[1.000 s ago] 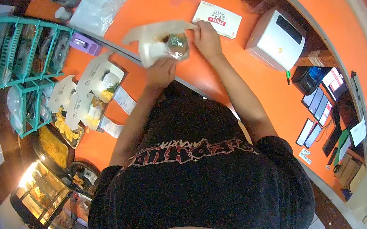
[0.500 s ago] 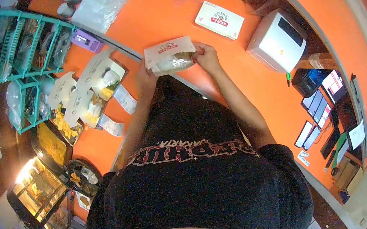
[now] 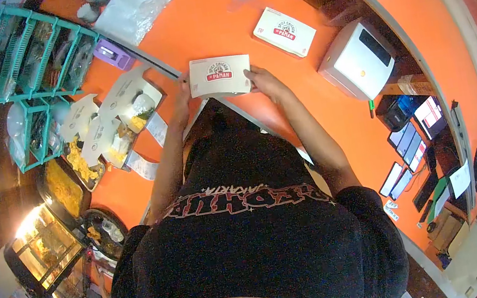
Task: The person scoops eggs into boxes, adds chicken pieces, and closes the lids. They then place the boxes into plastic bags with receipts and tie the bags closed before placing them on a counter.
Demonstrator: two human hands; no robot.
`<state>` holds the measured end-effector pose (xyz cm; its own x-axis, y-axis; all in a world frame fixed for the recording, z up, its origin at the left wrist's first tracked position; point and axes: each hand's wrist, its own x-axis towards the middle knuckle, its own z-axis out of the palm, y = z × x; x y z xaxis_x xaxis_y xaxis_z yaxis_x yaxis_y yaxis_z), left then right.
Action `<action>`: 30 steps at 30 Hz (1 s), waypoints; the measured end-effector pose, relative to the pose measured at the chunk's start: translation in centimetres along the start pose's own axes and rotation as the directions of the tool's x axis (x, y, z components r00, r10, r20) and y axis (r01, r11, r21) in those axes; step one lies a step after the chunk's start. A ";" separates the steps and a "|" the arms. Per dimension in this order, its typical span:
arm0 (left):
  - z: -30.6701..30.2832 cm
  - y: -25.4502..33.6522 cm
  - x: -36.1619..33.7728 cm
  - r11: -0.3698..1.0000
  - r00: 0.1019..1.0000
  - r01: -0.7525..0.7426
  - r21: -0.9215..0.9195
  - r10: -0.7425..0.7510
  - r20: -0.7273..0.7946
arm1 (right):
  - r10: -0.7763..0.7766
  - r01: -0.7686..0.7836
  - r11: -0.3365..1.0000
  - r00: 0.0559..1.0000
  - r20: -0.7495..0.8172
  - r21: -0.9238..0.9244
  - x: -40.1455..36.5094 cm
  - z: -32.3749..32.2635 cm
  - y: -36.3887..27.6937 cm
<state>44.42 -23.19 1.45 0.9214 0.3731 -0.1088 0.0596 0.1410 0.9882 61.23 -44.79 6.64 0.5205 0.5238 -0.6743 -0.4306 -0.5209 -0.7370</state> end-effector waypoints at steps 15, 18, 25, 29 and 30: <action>0.7 3.2 -0.3 0.313 0.913 -0.385 0.868 0.269 0.308 | -0.537 0.575 0.041 0.702 0.467 -0.817 1.2 0.0 -3.6; 0.3 3.0 0.5 0.324 0.934 -0.341 0.883 0.226 0.278 | -0.531 0.617 0.058 0.685 0.499 -0.785 2.0 -0.4 -3.9; 0.8 1.0 0.7 0.238 0.896 -0.407 0.882 0.292 0.334 | -0.411 0.510 -0.005 0.783 0.467 -0.860 1.2 0.0 -2.0; 2.1 1.4 0.0 0.393 0.903 -0.398 0.829 0.325 0.279 | -0.434 0.436 0.048 0.820 0.375 -0.899 -0.8 1.7 -2.9; 1.8 0.7 0.2 0.381 0.903 -0.396 0.835 0.324 0.281 | -0.433 0.426 0.072 0.828 0.356 -0.902 -1.1 2.0 -3.5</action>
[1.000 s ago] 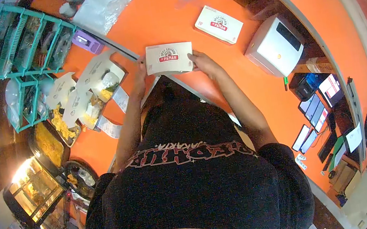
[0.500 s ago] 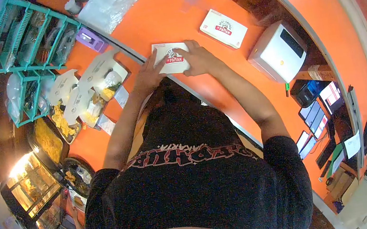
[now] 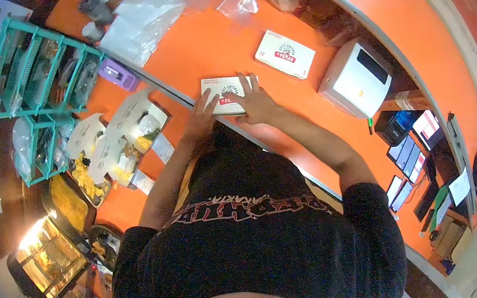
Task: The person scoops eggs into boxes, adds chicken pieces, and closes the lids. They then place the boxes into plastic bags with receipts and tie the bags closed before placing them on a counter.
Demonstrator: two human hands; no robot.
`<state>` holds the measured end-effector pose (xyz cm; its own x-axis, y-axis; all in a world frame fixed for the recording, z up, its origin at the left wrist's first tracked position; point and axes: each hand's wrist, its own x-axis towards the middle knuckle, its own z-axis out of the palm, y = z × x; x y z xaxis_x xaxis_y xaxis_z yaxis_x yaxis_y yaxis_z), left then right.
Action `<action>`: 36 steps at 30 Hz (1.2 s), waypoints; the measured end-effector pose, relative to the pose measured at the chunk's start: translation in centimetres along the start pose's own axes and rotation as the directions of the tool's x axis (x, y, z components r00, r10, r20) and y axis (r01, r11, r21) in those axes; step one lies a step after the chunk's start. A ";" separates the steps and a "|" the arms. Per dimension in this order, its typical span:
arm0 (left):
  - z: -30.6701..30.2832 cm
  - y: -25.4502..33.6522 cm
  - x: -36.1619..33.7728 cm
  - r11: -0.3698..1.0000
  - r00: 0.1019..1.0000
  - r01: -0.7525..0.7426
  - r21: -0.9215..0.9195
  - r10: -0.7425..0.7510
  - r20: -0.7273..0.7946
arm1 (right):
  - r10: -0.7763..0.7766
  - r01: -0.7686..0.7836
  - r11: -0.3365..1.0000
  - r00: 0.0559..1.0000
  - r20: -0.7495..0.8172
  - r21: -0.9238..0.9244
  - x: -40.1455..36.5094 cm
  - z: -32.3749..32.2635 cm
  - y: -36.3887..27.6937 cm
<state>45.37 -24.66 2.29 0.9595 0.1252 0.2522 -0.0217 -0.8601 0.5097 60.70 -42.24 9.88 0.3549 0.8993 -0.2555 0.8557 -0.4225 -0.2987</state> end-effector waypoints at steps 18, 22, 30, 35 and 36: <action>0.8 -9.2 28.0 0.999 0.969 -0.033 0.009 0.034 -0.246 | 0.363 -0.398 0.917 0.856 -0.368 -0.021 -3.4 -6.9 10.5; 4.9 -11.7 32.4 0.995 0.976 -0.103 0.014 0.104 -0.194 | 0.316 -0.287 0.948 0.801 -0.508 0.138 -2.6 -8.0 7.3; -0.4 -4.6 29.4 0.804 0.798 -0.061 -0.592 -0.317 -0.513 | 0.275 -0.075 0.950 0.663 -0.697 0.303 -1.8 -8.2 2.9; 4.5 -6.0 30.8 0.969 0.885 -0.192 0.155 0.239 -0.399 | 0.266 -0.008 0.941 0.633 -0.727 0.337 0.9 -9.2 2.3; 6.0 -6.9 30.9 0.984 0.942 -0.134 0.115 0.163 -0.295 | 0.254 0.012 0.941 0.634 -0.730 0.338 1.0 -9.1 1.9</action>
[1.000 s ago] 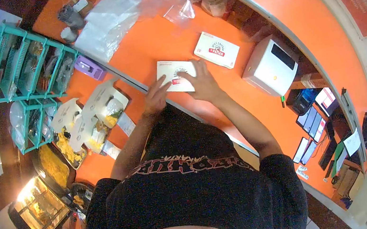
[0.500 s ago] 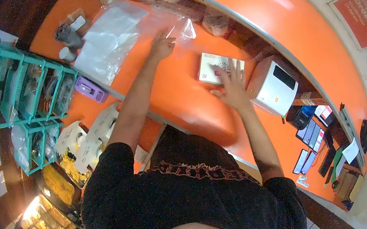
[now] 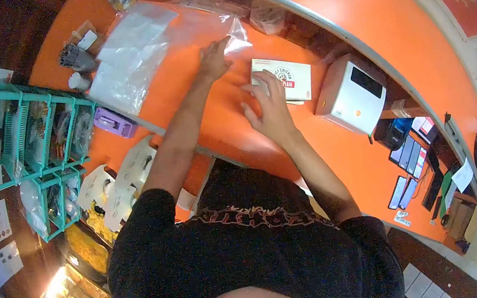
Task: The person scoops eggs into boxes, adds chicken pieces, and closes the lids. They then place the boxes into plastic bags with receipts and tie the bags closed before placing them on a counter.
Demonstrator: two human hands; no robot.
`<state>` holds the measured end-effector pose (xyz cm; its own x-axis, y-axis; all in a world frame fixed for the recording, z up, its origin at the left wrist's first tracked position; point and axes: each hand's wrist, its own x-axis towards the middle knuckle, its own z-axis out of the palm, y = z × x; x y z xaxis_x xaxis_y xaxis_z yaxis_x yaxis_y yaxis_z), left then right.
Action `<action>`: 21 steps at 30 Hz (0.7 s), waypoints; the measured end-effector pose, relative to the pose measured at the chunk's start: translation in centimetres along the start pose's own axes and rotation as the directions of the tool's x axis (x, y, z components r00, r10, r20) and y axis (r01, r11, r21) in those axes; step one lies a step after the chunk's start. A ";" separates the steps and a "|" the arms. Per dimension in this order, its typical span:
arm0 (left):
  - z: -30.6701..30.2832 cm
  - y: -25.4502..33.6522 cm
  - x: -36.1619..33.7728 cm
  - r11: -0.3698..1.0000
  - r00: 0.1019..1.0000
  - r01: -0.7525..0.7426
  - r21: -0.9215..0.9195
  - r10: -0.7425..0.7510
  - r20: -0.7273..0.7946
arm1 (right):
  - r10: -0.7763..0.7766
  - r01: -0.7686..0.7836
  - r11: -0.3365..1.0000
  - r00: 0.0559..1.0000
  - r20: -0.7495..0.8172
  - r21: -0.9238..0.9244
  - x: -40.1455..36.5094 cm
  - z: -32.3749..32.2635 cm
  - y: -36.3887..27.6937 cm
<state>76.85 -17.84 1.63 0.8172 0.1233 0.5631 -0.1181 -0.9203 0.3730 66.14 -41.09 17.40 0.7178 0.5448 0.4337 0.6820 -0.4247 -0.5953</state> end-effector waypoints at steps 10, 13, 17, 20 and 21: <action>1.1 -0.8 -3.1 0.986 0.995 -0.099 0.132 0.100 0.000 | 0.040 -0.039 0.999 0.994 0.100 -0.019 -5.1 -0.9 -0.2; 0.8 -1.1 -4.1 0.985 0.983 -0.056 0.164 0.026 0.180 | 0.041 -0.038 0.999 0.990 0.132 -0.026 -6.3 -1.1 -0.3; -1.8 -1.3 -7.2 0.988 0.980 0.154 -0.008 -0.152 0.130 | 0.049 -0.049 0.999 0.983 0.180 -0.005 -7.6 -2.1 -0.5; -9.2 2.7 -9.3 0.946 0.950 0.302 -0.117 -0.289 0.118 | 0.061 -0.073 0.991 0.993 0.102 0.116 -6.9 -1.8 -0.7; -12.2 4.4 -9.6 0.933 0.938 0.336 -0.125 -0.320 0.130 | 0.062 -0.065 0.985 0.998 0.022 0.162 -6.0 -1.7 -1.5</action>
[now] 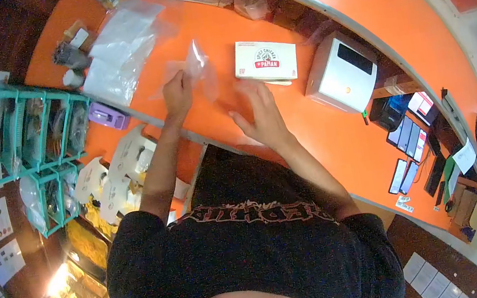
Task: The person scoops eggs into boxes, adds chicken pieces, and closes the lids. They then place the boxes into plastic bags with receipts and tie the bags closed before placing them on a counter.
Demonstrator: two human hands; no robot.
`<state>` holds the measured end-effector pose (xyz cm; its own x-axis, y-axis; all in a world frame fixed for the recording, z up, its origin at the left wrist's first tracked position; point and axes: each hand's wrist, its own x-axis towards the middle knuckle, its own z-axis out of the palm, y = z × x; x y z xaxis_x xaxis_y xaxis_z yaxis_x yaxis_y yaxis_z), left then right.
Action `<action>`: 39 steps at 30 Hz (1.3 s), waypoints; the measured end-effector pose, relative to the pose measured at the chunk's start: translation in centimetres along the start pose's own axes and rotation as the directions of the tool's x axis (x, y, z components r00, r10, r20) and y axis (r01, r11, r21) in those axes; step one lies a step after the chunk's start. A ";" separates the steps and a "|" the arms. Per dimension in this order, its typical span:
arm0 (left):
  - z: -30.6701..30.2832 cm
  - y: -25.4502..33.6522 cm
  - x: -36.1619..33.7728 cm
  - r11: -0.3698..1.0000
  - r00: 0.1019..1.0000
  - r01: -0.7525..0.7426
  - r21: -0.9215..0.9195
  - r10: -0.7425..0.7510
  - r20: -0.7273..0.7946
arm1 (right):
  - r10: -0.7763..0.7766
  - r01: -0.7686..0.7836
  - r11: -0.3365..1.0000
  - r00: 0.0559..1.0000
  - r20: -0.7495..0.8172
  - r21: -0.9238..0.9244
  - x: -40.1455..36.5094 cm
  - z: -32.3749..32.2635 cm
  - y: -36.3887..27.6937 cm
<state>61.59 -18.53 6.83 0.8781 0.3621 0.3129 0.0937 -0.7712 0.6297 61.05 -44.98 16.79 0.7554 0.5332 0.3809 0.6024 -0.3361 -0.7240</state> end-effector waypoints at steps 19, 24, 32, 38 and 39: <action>-19.4 12.8 -13.2 0.922 0.901 0.386 -0.035 -0.385 -0.200 | -0.094 0.021 0.989 0.853 0.513 0.146 1.8 4.7 -11.6; -21.6 12.3 -15.7 0.829 0.816 0.507 -0.238 -0.550 -0.179 | 0.033 -0.580 0.493 0.757 0.653 0.648 3.0 6.1 -5.2; -22.2 13.5 -18.8 0.901 0.871 0.425 -0.081 -0.432 -0.232 | 0.001 -0.631 0.617 0.599 0.801 0.470 3.8 6.5 -3.3; -24.4 14.2 -20.3 0.789 0.844 0.426 -0.442 -0.523 -0.120 | -0.356 -0.644 0.572 0.364 0.861 0.509 6.2 4.2 -6.4; -24.5 14.2 -20.6 0.813 0.853 0.416 -0.408 -0.504 -0.136 | -0.311 -0.673 0.582 0.334 0.890 0.456 6.4 4.0 -7.0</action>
<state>33.36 -24.10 26.71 0.6381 0.7686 0.0458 0.2495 -0.2627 0.9320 60.68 -36.12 22.03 -0.1649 0.9733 -0.1594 -0.2754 -0.2006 -0.9402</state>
